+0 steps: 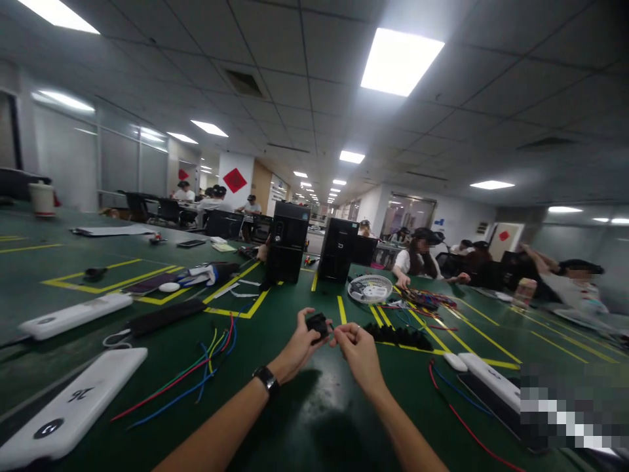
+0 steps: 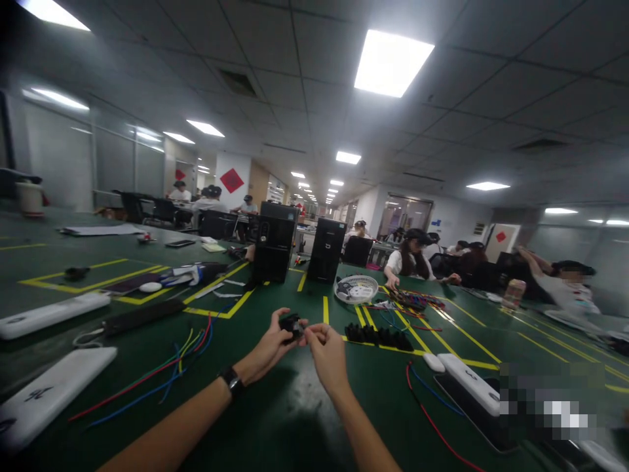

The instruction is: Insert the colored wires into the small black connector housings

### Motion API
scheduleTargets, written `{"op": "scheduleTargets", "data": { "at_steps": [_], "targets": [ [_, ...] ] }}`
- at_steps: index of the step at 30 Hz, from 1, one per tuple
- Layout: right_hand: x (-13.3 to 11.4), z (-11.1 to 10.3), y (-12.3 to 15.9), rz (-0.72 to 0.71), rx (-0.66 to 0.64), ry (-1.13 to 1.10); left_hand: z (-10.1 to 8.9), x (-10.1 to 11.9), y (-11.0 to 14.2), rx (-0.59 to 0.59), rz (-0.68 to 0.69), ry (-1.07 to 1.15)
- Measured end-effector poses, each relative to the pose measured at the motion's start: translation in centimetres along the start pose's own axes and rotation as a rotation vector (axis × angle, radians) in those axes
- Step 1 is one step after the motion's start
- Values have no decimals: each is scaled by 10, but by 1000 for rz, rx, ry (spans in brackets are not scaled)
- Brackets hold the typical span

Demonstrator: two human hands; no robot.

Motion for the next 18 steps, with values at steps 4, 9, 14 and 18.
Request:
{"op": "scheduleTargets", "data": {
  "at_steps": [4, 9, 14, 18],
  "targets": [
    [11, 15, 2, -13, 102, -87, -4, -1, -1, -27, 18, 145],
    [14, 11, 7, -45, 174, -9, 2, -5, -1, -70, 6, 224],
    [14, 11, 10, -86, 166, 57, 9, -4, 3, -67, 9, 176],
    [13, 12, 12, -107, 177, 101, 9, -3, 5, -79, 11, 133]
  ]
}}
Point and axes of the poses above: each hand's wrist, its own y-axis away from the middle knuckle, its own z-axis out of the palm, x = y × z, the point moved 3 cm from there along -y, towards the middle knuckle, and after that the axes turned 5 degrees about -y, right-handed, at the moved point
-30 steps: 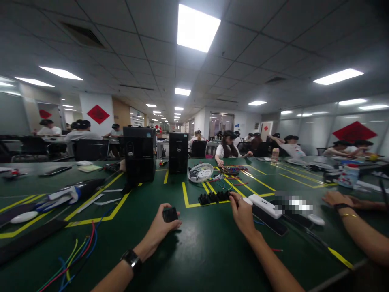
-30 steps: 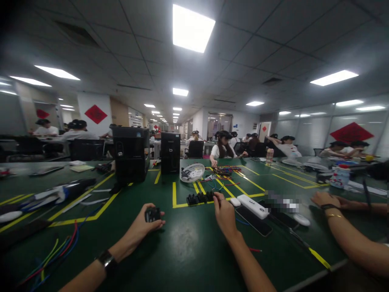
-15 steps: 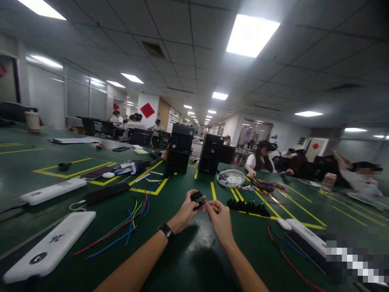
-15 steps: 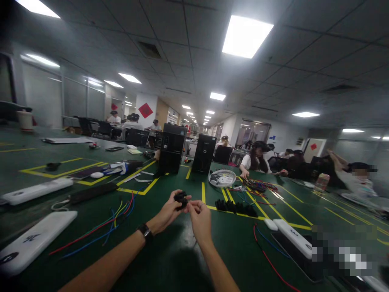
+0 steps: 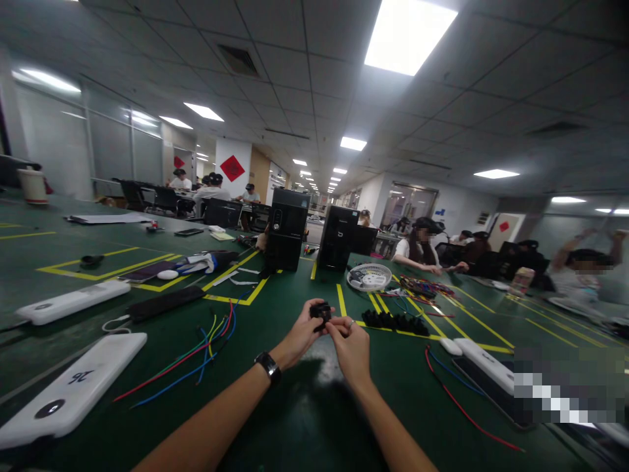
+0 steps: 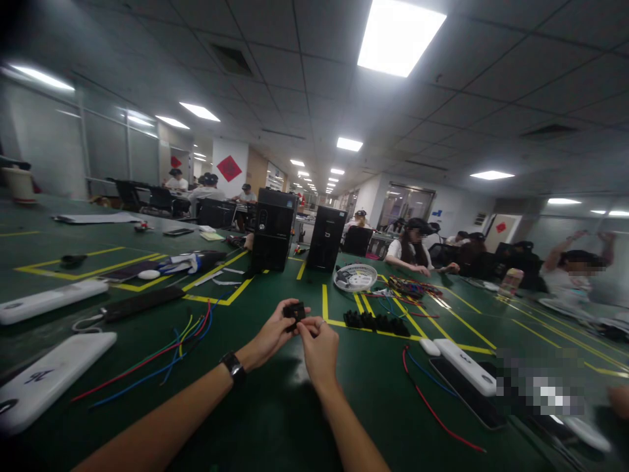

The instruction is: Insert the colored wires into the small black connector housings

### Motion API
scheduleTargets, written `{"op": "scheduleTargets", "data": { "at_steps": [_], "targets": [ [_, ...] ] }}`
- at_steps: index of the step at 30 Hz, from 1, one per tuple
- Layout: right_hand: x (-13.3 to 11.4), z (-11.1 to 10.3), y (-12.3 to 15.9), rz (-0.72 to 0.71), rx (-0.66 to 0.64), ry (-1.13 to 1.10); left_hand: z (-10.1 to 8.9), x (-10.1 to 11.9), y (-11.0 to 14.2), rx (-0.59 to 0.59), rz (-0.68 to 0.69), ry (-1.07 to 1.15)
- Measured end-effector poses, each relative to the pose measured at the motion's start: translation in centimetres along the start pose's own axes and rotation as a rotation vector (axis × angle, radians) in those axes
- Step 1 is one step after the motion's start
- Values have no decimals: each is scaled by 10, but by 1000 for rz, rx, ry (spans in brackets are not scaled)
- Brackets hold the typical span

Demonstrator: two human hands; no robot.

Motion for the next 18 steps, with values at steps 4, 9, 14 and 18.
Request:
{"op": "scheduleTargets", "data": {
  "at_steps": [4, 9, 14, 18],
  "targets": [
    [-2, -2, 2, -8, 16, 14, -1, 0, 0, 1, 22, -32],
    [-1, -3, 1, -11, 9, 4, 0, 1, 2, 2, 19, -54],
    [1, -2, 2, -4, -9, -16, 4, 4, 4, 49, 9, -78],
    [2, -2, 3, 3, -16, -26, 6, 5, 5, 50, 2, -96]
  ]
}}
Point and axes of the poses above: each hand's wrist, its own y-axis away from the middle knuckle, its own z-axis out of the palm, x = y × z, the point moved 3 cm from there along -y, towards the middle knuckle, and after that the axes turned 5 degrees about -y, right-handed, at the moved point
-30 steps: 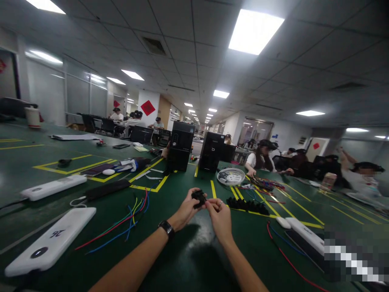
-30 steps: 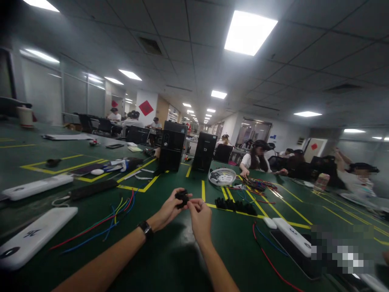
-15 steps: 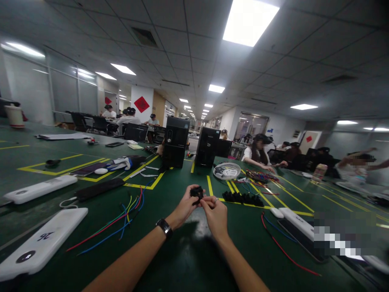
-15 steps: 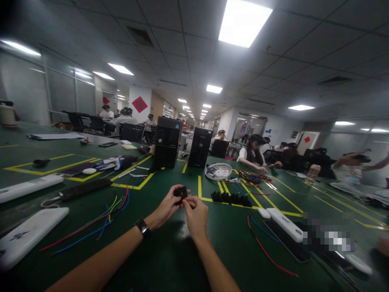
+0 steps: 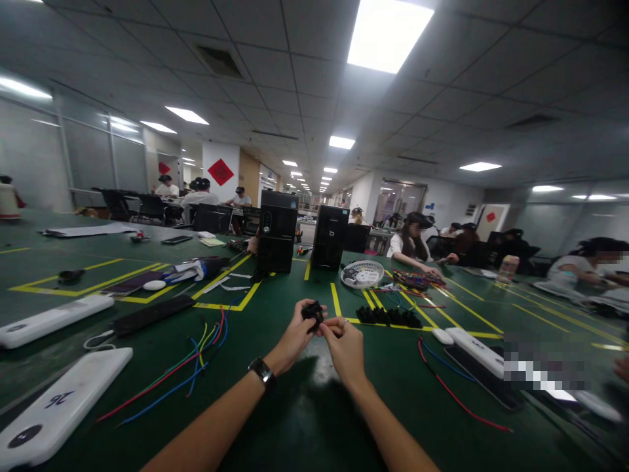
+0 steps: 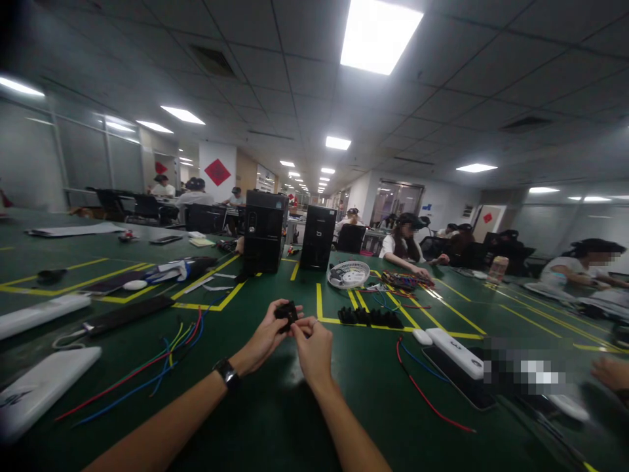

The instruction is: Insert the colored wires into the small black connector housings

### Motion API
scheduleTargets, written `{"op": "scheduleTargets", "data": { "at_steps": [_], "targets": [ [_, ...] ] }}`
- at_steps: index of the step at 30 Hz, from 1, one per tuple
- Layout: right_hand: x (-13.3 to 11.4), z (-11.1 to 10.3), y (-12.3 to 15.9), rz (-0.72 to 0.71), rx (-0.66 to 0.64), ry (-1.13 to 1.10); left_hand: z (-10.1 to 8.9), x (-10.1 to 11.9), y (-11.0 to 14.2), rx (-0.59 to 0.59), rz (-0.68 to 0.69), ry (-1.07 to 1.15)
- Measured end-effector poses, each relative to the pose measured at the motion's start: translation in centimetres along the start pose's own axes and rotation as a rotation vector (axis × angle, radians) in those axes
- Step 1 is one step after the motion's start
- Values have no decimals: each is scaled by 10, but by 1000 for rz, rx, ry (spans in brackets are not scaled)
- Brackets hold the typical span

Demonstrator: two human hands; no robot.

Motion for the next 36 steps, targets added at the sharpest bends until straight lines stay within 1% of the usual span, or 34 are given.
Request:
{"op": "scheduleTargets", "data": {
  "at_steps": [6, 16, 25, 29, 33, 36],
  "targets": [
    [-2, -1, 0, -12, -9, 22, -2, -2, 0, 0, 11, -61],
    [-5, -2, 2, -36, 1, 26, -2, -4, 0, -27, 0, -34],
    [-3, -1, 2, -10, -13, 20, -1, -5, -1, 9, -9, -31],
    [0, -1, 3, -16, -2, 8, 0, -6, -1, -12, 0, -24],
    [-2, -1, 3, -23, -19, 25, -1, -6, 1, -16, 2, -94],
    [-6, -2, 4, -44, -49, 52, -3, -4, 2, -5, 55, -181]
  ]
}}
Point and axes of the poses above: each hand's wrist, its own y-axis away from the middle knuckle, its own z-axis out of the palm, x = y × z, the point moved 3 cm from there along -y, towards the middle knuckle, and after that the axes turned 5 degrees about -y, right-handed, at the moved point
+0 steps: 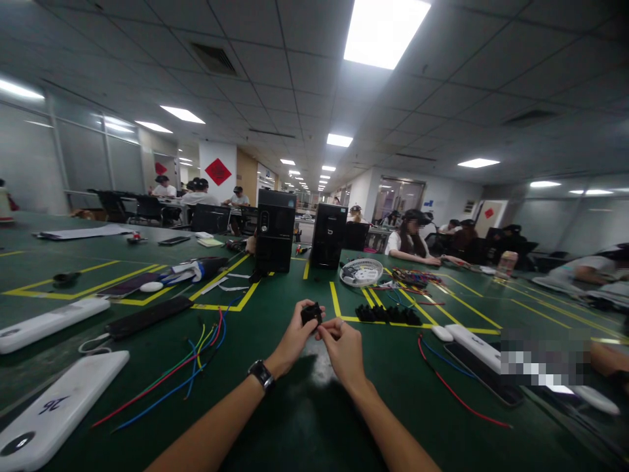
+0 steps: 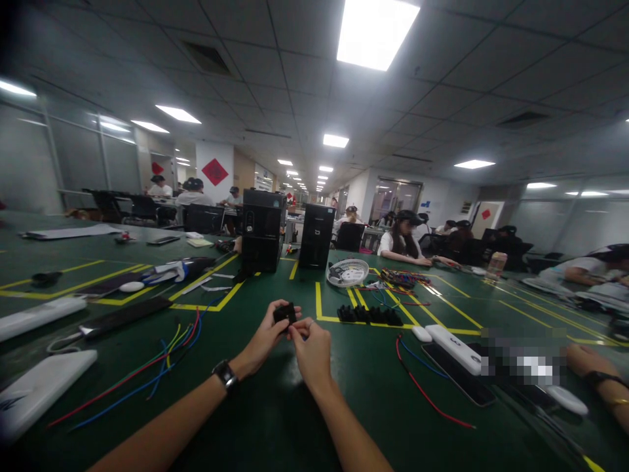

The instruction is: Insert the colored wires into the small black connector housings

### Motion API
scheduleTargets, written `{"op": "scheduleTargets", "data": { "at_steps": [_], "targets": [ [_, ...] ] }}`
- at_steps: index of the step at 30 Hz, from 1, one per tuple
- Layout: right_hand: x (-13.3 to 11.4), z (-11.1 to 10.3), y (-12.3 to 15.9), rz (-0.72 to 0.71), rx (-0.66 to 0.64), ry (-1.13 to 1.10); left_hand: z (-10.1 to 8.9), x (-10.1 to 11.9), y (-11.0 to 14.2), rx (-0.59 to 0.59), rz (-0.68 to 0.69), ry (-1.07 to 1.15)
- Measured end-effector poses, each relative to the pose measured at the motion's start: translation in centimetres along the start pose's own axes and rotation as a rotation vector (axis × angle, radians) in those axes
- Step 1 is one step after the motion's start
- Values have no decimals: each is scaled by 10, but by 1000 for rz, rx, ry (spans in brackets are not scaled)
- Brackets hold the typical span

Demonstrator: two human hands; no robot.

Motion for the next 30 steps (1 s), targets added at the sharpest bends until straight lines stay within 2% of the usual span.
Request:
{"op": "scheduleTargets", "data": {
  "at_steps": [4, 11, 18, 22, 30],
  "targets": [
    [-2, 1, 0, -3, -21, -1, -2, 1, -1, -18, 77, -96],
    [-5, 6, 0, 25, -48, -54, -2, 0, -2, 21, 103, -168],
    [-1, 9, 3, 23, -76, 108, -12, 5, -3, 112, 158, -375],
    [0, 14, 6, 28, -104, 134, -16, 8, -4, 119, 212, -491],
    [6, 19, 5, 201, -158, -117, -17, 5, -7, 148, 131, -357]
  ]
}}
Point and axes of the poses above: each hand's wrist, its own y-axis away from the middle knuckle, its own z-axis out of the palm, x = y × z, the point moved 3 cm from there along -y, towards the middle knuckle, and after that the axes turned 5 degrees about -y, right-handed, at the moved point
